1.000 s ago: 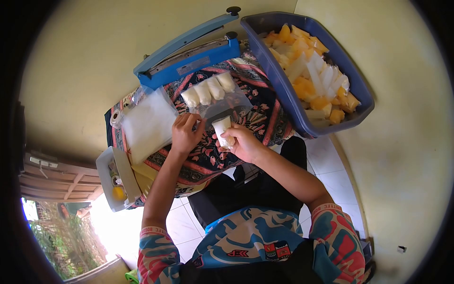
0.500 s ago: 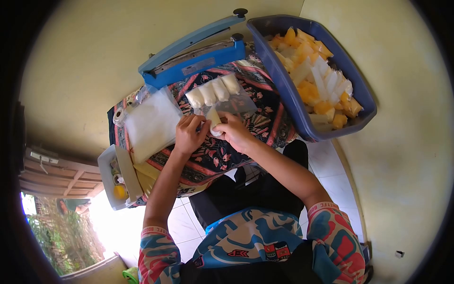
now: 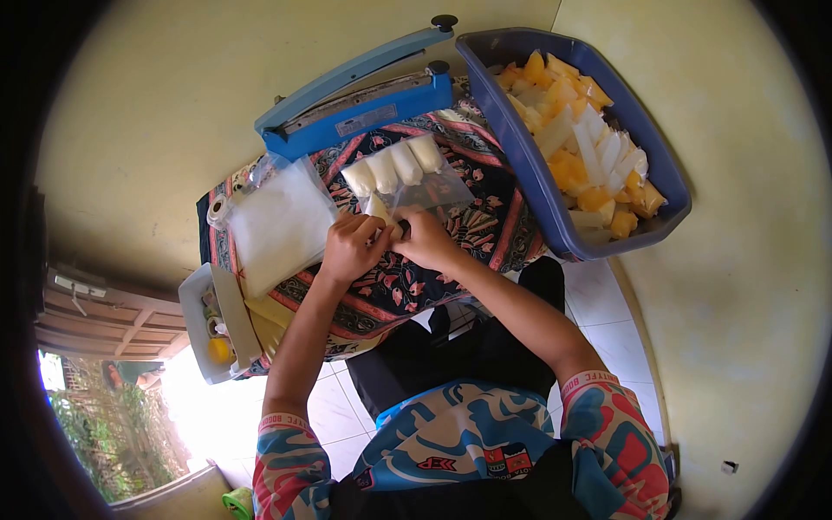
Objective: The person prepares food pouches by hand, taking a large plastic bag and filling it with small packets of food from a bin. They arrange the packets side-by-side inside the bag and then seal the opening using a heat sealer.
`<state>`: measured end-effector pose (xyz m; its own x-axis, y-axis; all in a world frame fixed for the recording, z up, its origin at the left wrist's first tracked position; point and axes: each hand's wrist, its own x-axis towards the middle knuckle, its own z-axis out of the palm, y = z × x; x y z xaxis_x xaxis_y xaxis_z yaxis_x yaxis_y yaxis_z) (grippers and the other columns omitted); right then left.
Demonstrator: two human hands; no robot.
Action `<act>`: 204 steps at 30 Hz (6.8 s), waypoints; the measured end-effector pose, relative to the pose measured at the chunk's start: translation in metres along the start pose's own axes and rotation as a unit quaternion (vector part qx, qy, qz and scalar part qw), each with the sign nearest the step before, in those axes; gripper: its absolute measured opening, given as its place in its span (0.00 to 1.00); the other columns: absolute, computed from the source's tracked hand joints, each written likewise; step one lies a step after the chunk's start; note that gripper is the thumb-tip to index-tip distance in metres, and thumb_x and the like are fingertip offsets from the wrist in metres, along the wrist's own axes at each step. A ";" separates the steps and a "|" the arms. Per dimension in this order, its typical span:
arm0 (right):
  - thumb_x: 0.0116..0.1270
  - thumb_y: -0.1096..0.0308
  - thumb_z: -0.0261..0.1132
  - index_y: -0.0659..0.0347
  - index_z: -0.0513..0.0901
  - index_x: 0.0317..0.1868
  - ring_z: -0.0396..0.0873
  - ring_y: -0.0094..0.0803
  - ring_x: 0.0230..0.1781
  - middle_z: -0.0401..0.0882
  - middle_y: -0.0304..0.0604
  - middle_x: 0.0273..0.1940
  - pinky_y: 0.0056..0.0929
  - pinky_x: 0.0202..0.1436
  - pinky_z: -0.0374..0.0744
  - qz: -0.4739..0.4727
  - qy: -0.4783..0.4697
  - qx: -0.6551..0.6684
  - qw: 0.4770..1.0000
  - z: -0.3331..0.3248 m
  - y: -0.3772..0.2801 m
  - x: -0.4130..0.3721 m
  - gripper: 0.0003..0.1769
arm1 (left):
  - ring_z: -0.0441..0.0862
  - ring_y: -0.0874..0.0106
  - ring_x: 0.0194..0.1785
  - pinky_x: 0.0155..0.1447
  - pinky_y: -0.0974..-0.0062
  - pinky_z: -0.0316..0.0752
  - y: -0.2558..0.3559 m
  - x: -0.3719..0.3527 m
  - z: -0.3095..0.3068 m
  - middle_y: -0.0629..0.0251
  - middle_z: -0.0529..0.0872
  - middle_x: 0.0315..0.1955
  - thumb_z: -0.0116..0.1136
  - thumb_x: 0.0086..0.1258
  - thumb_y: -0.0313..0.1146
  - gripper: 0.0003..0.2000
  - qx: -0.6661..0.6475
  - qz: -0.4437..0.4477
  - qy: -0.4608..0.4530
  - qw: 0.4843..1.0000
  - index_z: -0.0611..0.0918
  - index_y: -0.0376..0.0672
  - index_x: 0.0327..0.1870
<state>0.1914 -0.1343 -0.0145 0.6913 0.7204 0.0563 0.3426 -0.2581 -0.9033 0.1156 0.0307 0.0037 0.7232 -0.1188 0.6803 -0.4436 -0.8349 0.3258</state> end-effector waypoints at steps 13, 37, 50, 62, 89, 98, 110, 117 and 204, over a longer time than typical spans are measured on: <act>0.58 0.74 0.69 0.64 0.81 0.55 0.84 0.43 0.34 0.86 0.51 0.32 0.39 0.45 0.77 -0.030 0.057 -0.072 0.995 0.002 -0.007 0.003 0.22 | 0.80 0.61 0.23 0.30 0.66 0.75 -0.002 -0.003 0.002 0.63 0.81 0.20 0.68 0.59 0.28 0.07 0.011 0.028 -0.017 0.999 0.80 0.42 0.28; 0.58 0.71 0.67 0.66 0.84 0.43 0.83 0.53 0.27 0.81 0.56 0.24 0.46 0.39 0.80 -0.085 0.089 -0.088 0.989 0.007 0.009 -0.001 0.13 | 0.81 0.60 0.24 0.30 0.65 0.76 -0.003 -0.005 0.002 0.61 0.82 0.20 0.68 0.57 0.28 0.06 0.014 0.024 -0.068 0.997 0.80 0.42 0.28; 0.60 0.65 0.69 0.68 0.84 0.41 0.83 0.54 0.29 0.82 0.55 0.26 0.48 0.37 0.79 -0.130 0.065 -0.172 0.974 -0.001 0.001 -0.019 0.14 | 0.81 0.60 0.24 0.30 0.65 0.76 -0.004 -0.004 0.001 0.62 0.82 0.20 0.69 0.57 0.28 0.07 0.005 0.020 -0.069 0.997 0.80 0.42 0.27; 0.61 0.66 0.76 0.60 0.88 0.42 0.81 0.28 0.25 0.84 0.40 0.31 0.26 0.29 0.77 -0.094 -0.188 -0.125 0.970 -0.154 -0.110 -0.138 0.12 | 0.82 0.61 0.24 0.29 0.64 0.76 0.000 -0.003 -0.001 0.64 0.81 0.19 0.68 0.60 0.31 0.08 -0.006 -0.014 -0.085 0.996 0.79 0.44 0.26; 0.48 0.84 0.63 0.55 0.90 0.47 0.84 0.45 0.35 0.84 0.52 0.30 0.37 0.41 0.80 0.175 -0.075 -0.469 0.863 -0.311 0.007 -0.124 0.25 | 0.83 0.60 0.24 0.31 0.63 0.77 -0.002 -0.005 0.003 0.62 0.82 0.19 0.67 0.59 0.29 0.07 -0.019 -0.019 -0.095 0.995 0.79 0.44 0.27; 0.49 0.84 0.64 0.60 0.90 0.40 0.84 0.46 0.37 0.84 0.55 0.33 0.38 0.42 0.81 0.108 -0.073 -0.505 0.853 -0.316 0.003 -0.121 0.18 | 0.83 0.61 0.24 0.30 0.64 0.77 0.001 -0.002 -0.001 0.63 0.83 0.21 0.67 0.59 0.29 0.07 -0.019 -0.013 -0.090 0.996 0.78 0.44 0.26; 0.59 0.90 0.52 0.63 0.83 0.41 0.79 0.27 0.45 0.75 0.39 0.46 0.23 0.40 0.82 -0.005 0.201 -0.063 0.978 -0.368 -0.013 -0.175 0.18 | 0.82 0.61 0.23 0.28 0.65 0.76 0.002 -0.002 0.000 0.63 0.82 0.19 0.68 0.60 0.29 0.09 -0.021 -0.014 -0.083 0.996 0.78 0.43 0.25; 0.59 0.87 0.49 0.62 0.76 0.50 0.82 0.31 0.41 0.72 0.59 0.65 0.22 0.40 0.84 -0.154 0.226 0.185 0.944 -0.350 -0.037 -0.184 0.21 | 0.82 0.62 0.22 0.28 0.65 0.75 -0.001 -0.004 0.002 0.65 0.81 0.18 0.69 0.61 0.30 0.09 -0.016 -0.015 -0.094 0.995 0.78 0.44 0.26; 0.67 0.75 0.63 0.62 0.78 0.60 0.78 0.54 0.56 0.81 0.54 0.56 0.45 0.62 0.75 -0.157 0.152 -0.184 0.958 -0.001 0.023 -0.015 0.20 | 0.81 0.62 0.25 0.32 0.65 0.78 0.000 -0.006 0.006 0.65 0.80 0.25 0.65 0.55 0.25 0.05 -0.007 0.039 -0.090 0.995 0.84 0.45 0.33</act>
<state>0.1895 -0.1513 -0.0355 0.6517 0.5930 0.4729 0.7265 -0.3087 -0.6139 0.1145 0.0279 -0.0049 0.7686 -0.2786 0.5758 -0.5084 -0.8124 0.2856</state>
